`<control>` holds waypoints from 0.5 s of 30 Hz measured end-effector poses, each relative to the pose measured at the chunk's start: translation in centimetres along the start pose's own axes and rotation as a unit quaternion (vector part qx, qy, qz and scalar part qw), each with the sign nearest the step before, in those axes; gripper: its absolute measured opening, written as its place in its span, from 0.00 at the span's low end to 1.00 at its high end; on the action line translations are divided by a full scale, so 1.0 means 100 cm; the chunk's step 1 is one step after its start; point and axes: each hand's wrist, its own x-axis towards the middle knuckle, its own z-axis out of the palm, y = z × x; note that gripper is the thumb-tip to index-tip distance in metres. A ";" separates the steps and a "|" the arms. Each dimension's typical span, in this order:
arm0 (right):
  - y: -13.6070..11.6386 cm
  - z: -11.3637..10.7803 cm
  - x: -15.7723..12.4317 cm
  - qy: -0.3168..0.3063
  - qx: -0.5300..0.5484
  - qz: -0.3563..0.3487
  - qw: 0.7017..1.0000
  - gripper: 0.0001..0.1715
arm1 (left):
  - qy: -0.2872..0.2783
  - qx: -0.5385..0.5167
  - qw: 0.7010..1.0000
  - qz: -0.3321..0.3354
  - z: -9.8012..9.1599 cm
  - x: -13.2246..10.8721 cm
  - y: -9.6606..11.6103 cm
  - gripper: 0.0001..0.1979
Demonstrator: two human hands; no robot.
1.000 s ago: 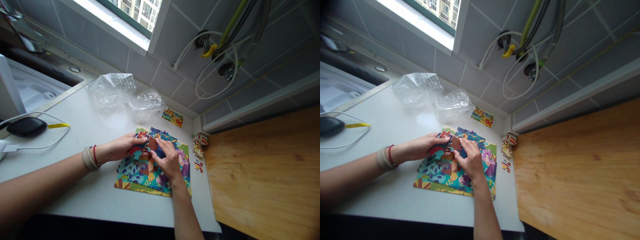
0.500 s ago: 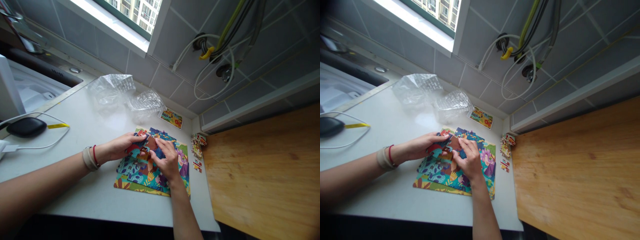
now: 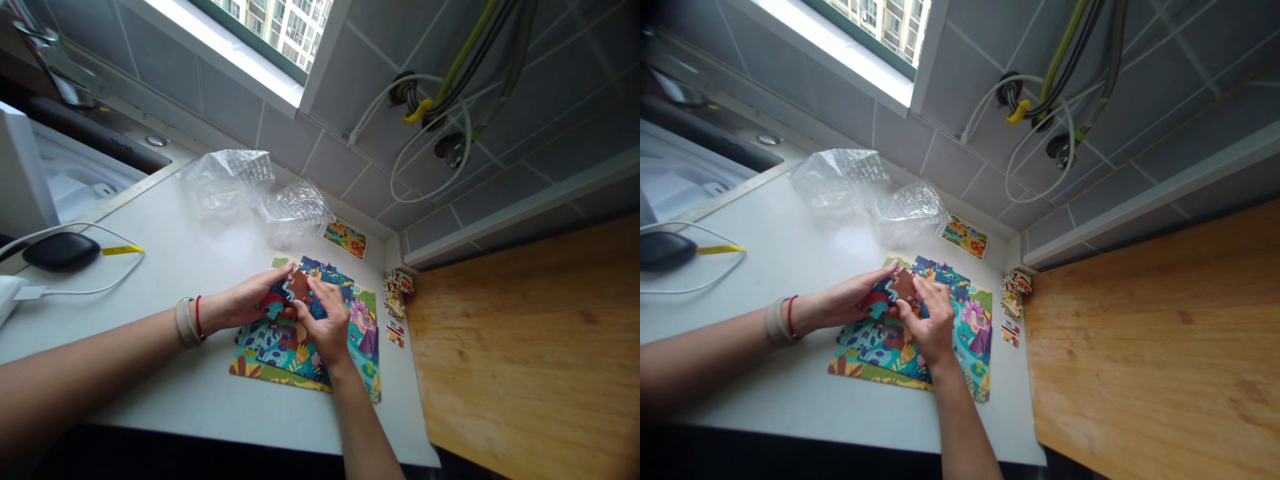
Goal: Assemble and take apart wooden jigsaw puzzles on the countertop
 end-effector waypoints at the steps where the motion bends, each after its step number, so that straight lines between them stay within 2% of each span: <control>1: -0.001 0.004 -0.001 -0.006 -0.004 0.005 1.000 0.24 | -0.008 0.000 1.000 0.000 0.001 0.000 -0.001 0.21; 4: -0.004 0.010 -0.003 -0.027 -0.016 0.020 0.999 0.26 | -0.021 0.006 1.000 0.014 0.003 -0.002 -0.003 0.21; 9: -0.009 0.006 -0.002 -0.042 -0.024 0.024 0.999 0.26 | -0.007 0.001 1.000 0.015 0.002 0.000 -0.003 0.10; 12: -0.016 0.005 -0.003 -0.016 -0.021 0.021 0.999 0.23 | 0.003 -0.032 0.998 0.062 0.001 0.001 -0.001 0.11; 15: -0.022 0.009 -0.004 -0.037 -0.012 0.004 0.999 0.22 | -0.001 -0.059 0.992 0.113 0.001 0.002 0.000 0.15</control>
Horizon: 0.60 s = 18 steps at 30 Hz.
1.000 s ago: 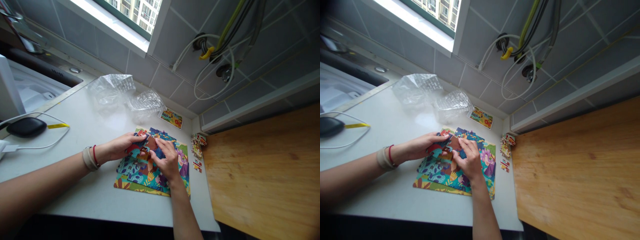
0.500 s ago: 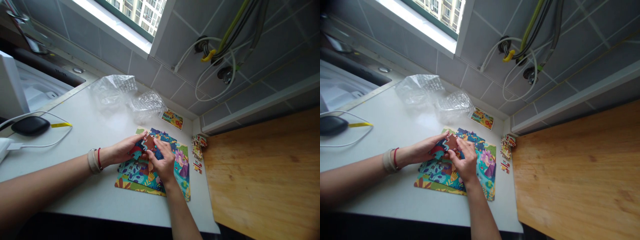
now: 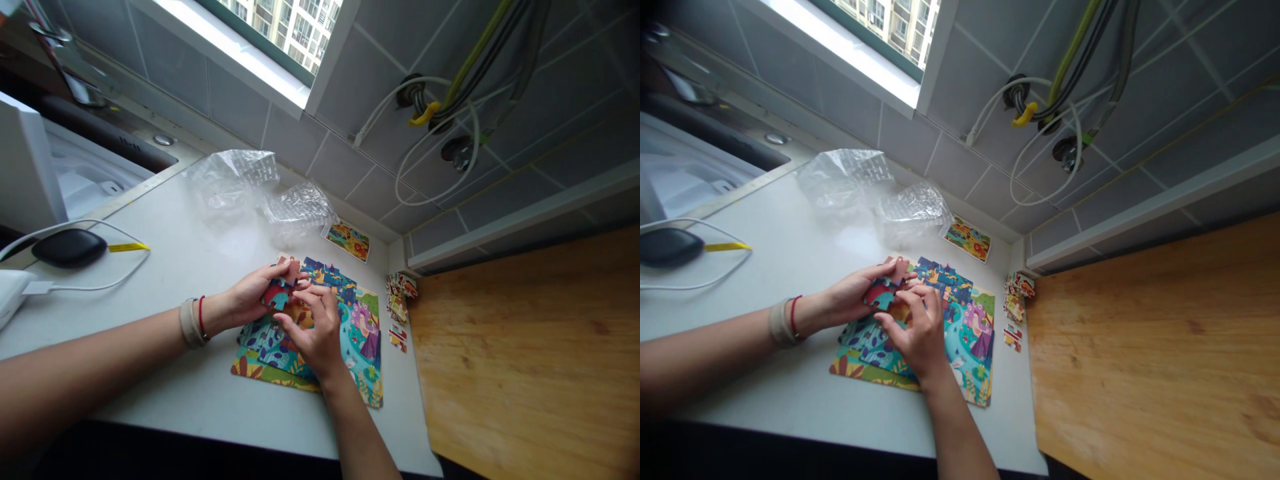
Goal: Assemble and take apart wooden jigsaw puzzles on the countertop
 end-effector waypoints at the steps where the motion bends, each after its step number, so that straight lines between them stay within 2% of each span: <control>1: -0.002 0.002 0.000 -0.017 0.004 -0.001 1.000 0.22 | 0.002 -0.006 1.000 0.005 0.000 0.000 0.000 0.16; 4: -0.002 0.008 -0.002 -0.044 0.024 0.028 0.998 0.21 | 0.026 -0.016 0.999 -0.007 0.001 -0.001 -0.002 0.16; 8: 0.001 0.010 -0.006 -0.032 0.031 0.061 0.997 0.19 | 0.026 -0.032 0.999 -0.013 0.002 -0.001 -0.004 0.13; 13: 0.001 0.005 -0.005 -0.014 0.038 -0.007 0.999 0.16 | 0.012 -0.012 0.999 0.028 0.001 0.000 -0.002 0.14; 17: 0.001 -0.002 -0.003 -0.022 0.063 -0.046 0.997 0.16 | 0.073 0.006 0.997 0.024 0.000 0.000 0.001 0.04; 18: 0.001 -0.004 -0.003 -0.022 0.069 -0.053 0.996 0.16 | 0.092 0.003 0.996 0.014 0.000 0.000 0.001 0.06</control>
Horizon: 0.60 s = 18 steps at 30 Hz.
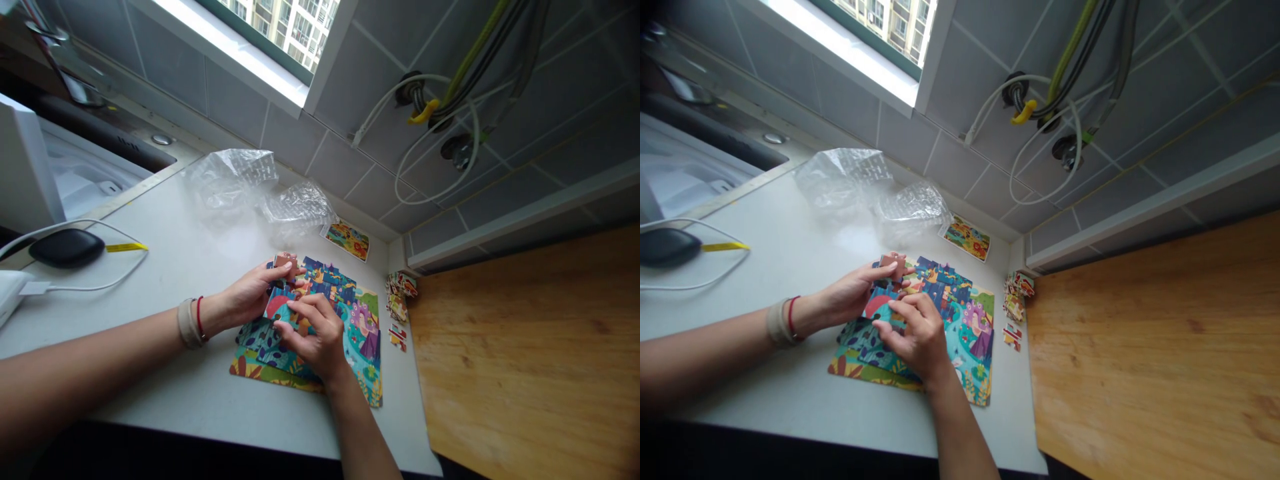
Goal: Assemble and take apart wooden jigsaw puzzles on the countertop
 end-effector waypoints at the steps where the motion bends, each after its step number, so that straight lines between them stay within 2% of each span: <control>1: 0.000 -0.002 0.000 0.004 0.004 -0.006 1.000 0.17 | 0.015 -0.001 1.000 -0.008 0.000 0.000 0.001 0.09; 4: 0.000 -0.005 0.002 0.043 -0.009 0.003 0.999 0.18 | 0.017 0.017 0.999 -0.031 0.001 -0.003 0.001 0.16; 6: 0.000 -0.006 0.002 0.064 -0.038 0.029 0.997 0.17 | -0.010 0.026 0.998 -0.061 0.000 -0.004 -0.001 0.17; 9: 0.003 -0.003 0.003 0.063 -0.075 0.064 0.993 0.16 | -0.064 -0.002 0.991 -0.121 -0.001 -0.006 -0.006 0.24; 11: 0.006 -0.001 0.003 0.057 -0.085 0.077 0.992 0.15 | -0.082 -0.018 0.988 -0.127 -0.002 -0.007 -0.008 0.25; 14: 0.009 -0.001 0.003 0.041 -0.085 0.087 0.992 0.14 | -0.055 0.006 0.994 -0.089 0.000 -0.007 -0.008 0.17; 18: 0.009 -0.009 0.003 0.044 -0.063 0.105 0.991 0.13 | 0.030 0.017 0.999 -0.025 0.003 -0.004 0.007 0.21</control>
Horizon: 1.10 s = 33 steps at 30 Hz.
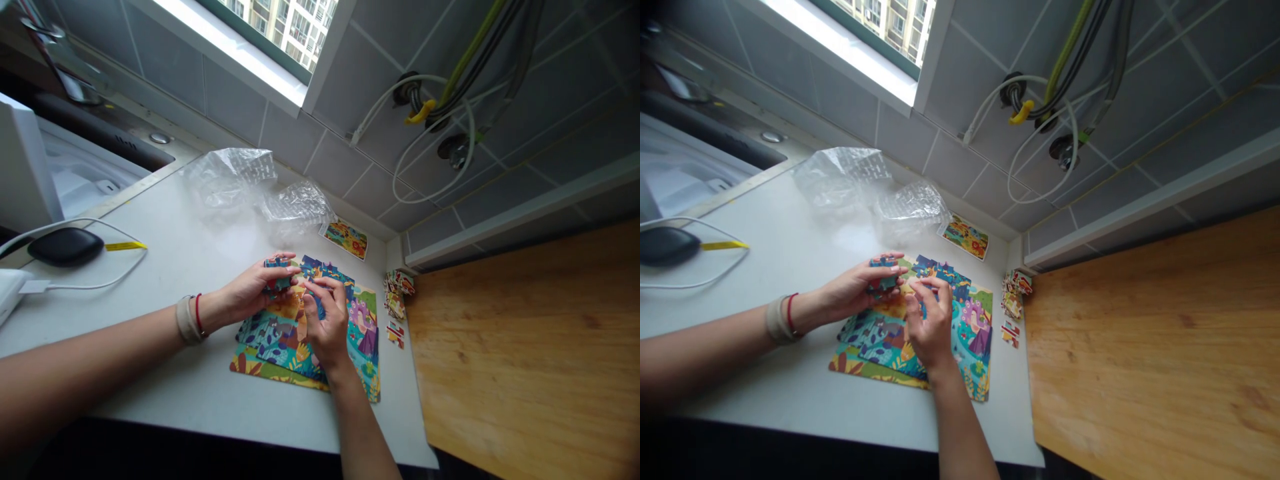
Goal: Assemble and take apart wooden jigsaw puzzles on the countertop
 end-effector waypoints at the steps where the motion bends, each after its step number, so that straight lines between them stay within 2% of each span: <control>1: -0.001 -0.002 0.000 -0.018 0.010 0.004 1.000 0.12 | 0.018 -0.004 1.000 0.021 0.000 0.001 0.005 0.22; 3: -0.006 -0.005 0.000 -0.098 0.025 -0.002 0.995 0.10 | 0.042 -0.008 0.998 0.052 0.000 0.003 0.014 0.23; 4: -0.010 -0.005 -0.001 -0.150 0.024 -0.013 0.988 0.14 | 0.046 -0.009 0.997 0.059 -0.001 0.004 0.018 0.24; 6: -0.018 -0.001 -0.004 -0.232 0.003 -0.046 0.972 0.30 | 0.041 -0.011 0.997 0.061 -0.002 0.005 0.022 0.24; 8: -0.026 0.006 -0.009 -0.271 -0.025 -0.068 0.960 0.42 | 0.029 -0.013 0.998 0.052 -0.003 0.005 0.022 0.23; 10: -0.031 0.013 -0.014 -0.282 -0.043 -0.068 0.956 0.44 | 0.023 -0.011 0.999 0.042 -0.004 0.005 0.020 0.22; 17: -0.029 0.022 -0.018 -0.278 -0.037 -0.083 0.956 0.27 | 0.030 -0.003 0.999 0.022 -0.006 0.005 0.017 0.19; 24: -0.026 0.027 -0.021 -0.248 -0.001 -0.096 0.964 0.18 | 0.030 -0.009 1.000 0.003 -0.004 0.005 0.016 0.16; 26: -0.028 0.027 -0.021 -0.253 -0.002 -0.082 0.964 0.21 | 0.025 -0.010 1.000 0.003 -0.006 0.006 0.016 0.15; 30: -0.029 0.015 -0.015 -0.288 -0.011 -0.051 0.956 0.36 | 0.018 -0.016 1.000 0.000 -0.009 0.007 0.018 0.15; 33: -0.024 0.000 -0.008 -0.330 -0.015 -0.031 0.943 0.35 | 0.027 -0.015 1.000 -0.002 -0.008 0.008 0.020 0.14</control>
